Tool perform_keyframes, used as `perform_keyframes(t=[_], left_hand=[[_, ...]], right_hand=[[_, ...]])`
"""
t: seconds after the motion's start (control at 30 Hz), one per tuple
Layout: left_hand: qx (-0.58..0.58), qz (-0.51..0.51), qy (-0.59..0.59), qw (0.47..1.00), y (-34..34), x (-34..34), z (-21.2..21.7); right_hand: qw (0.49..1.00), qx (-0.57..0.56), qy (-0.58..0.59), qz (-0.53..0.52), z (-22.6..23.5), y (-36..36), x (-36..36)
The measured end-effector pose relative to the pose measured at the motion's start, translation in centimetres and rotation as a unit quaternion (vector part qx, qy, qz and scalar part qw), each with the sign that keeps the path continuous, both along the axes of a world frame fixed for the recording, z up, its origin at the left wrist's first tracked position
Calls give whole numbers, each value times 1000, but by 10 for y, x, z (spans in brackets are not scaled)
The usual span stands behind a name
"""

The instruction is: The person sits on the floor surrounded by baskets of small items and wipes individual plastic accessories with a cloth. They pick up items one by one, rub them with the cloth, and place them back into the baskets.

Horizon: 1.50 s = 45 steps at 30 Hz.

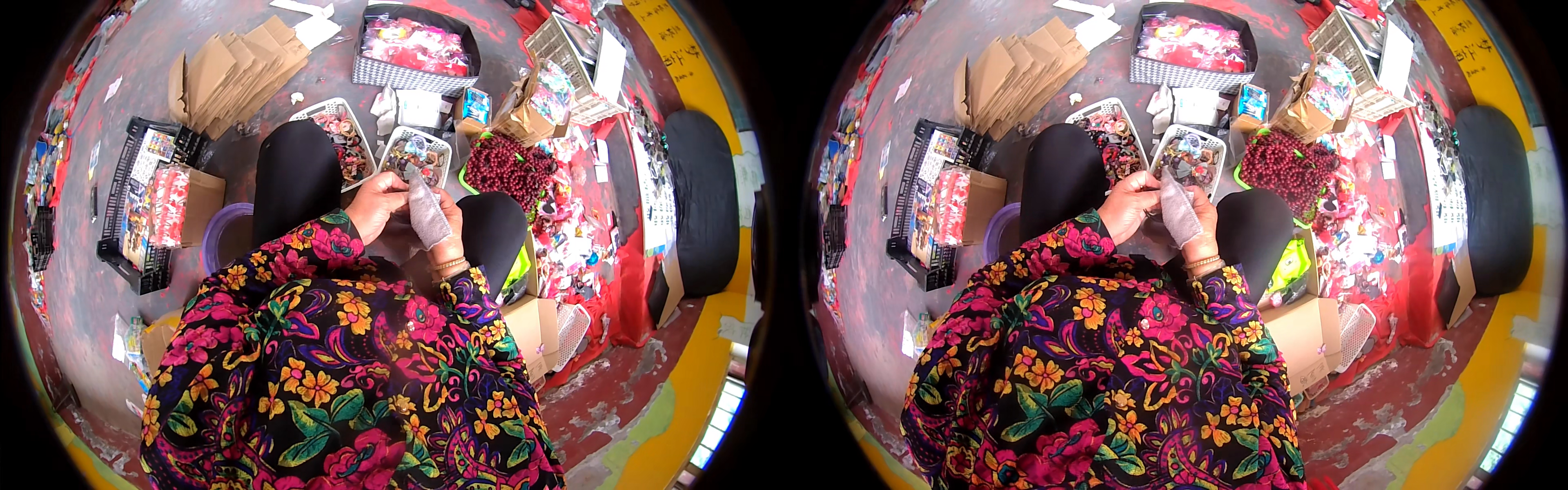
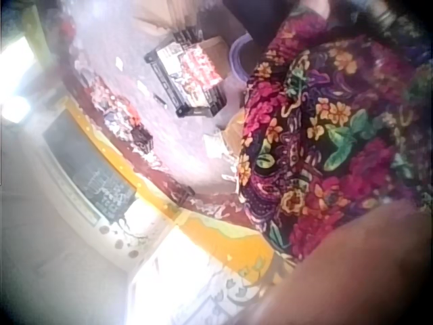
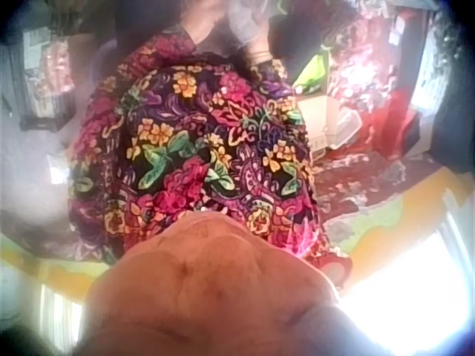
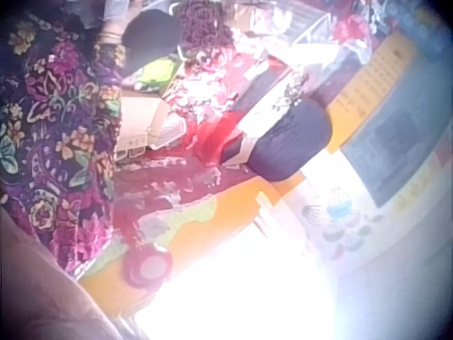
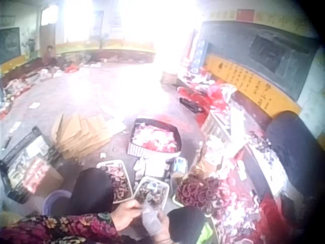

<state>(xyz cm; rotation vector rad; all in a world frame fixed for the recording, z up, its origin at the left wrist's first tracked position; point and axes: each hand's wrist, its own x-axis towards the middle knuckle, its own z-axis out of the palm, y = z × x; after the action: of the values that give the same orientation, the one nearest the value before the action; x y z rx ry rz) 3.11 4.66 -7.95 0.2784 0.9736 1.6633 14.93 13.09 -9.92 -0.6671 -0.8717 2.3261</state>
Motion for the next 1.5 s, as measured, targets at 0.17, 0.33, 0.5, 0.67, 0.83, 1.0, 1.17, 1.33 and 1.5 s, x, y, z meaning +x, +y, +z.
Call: perform_keyframes(t=[0.17,0.33,0.5,0.67,0.83,1.0,1.17,1.33,1.5], left_hand=[[15,-14,-24,999,0,1,-2],[9,-17,12,1000,-1,-6,1],[-7,21,74,997,0,-14,5],[-18,23,111,993,2,-1,1],[-54,28,99,993,2,5,3],[-73,26,104,992,4,6,-16],[-59,1,31,998,4,6,-12],[-54,-37,17,998,2,7,-4],[-35,-46,0,998,0,3,-8]], right_hand=[[999,-42,6,-34,-5,1,1],[988,-121,-90,-4,45,-1,-12],[986,-152,-44,-59,39,9,-10],[996,-23,-80,32,16,-7,-3],[993,6,-118,-9,19,-8,-4],[985,87,-151,-18,14,-9,-5],[923,288,-252,-30,-18,-6,-6],[899,326,-284,-65,-25,-5,-5],[952,188,-239,-34,18,-8,-4]])
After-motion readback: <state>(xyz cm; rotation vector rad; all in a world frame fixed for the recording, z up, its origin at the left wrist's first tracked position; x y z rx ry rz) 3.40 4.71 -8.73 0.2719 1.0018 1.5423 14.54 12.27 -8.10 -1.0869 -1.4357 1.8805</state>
